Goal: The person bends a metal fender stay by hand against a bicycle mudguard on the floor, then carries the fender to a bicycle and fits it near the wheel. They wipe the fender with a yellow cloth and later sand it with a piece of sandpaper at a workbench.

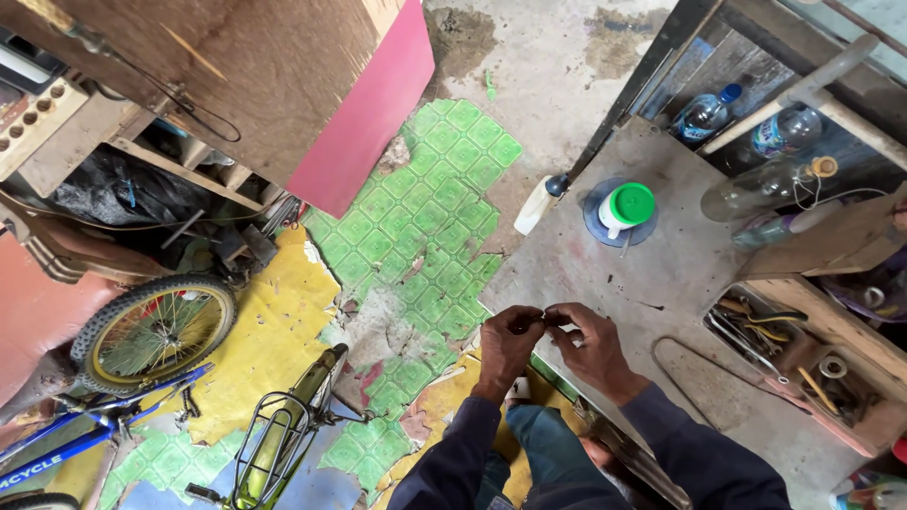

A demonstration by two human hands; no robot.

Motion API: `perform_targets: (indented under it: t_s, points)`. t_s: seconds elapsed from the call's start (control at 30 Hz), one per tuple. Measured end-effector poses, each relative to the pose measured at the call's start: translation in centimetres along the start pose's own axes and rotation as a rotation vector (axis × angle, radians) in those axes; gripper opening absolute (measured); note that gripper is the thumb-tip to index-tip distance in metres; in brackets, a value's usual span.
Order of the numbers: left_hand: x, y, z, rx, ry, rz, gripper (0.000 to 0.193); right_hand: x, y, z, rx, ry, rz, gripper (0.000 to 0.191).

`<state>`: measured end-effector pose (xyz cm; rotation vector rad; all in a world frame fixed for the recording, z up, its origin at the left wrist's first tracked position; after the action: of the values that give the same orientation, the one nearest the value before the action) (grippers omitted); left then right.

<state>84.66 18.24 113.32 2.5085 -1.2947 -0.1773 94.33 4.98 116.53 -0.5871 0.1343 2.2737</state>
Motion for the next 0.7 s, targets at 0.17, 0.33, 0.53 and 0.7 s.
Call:
perform_targets:
  t_s: [0.17, 0.33, 0.53, 0.7]
  points:
    - [-0.3, 0.0, -0.1, -0.075, 0.196, 0.178, 0.026, -1.3, 0.4, -2.6, 0.374, -0.538, 0.084, 0.023]
    - [-0.3, -0.1, -0.8, -0.159, 0.315, 0.251, 0.03, -1.7, 0.4, -4.1, 0.608, -0.682, 0.107, 0.024]
    - [-0.2, 0.7, -2.1, -0.209, 0.383, 0.241, 0.031, -1.5, 0.6, -4.2, 0.625, -0.709, 0.092, 0.025]
    - [0.2, 0.8, -2.3, -0.19, 0.205, 0.196, 0.028, -1.0, 0.8, -4.2, 0.546, -0.707, 0.102, 0.024]
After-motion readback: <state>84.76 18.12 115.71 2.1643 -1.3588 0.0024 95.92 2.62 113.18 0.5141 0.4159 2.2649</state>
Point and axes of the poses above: each hand's wrist, its own y-axis away from the middle knuckle, its own x-axis out of the palm, z = x × y, the point moved 1 cm from there along -y, towards the middle knuckle, and after that the axes turned 2 degrees about -x, right-handed, at the moved point
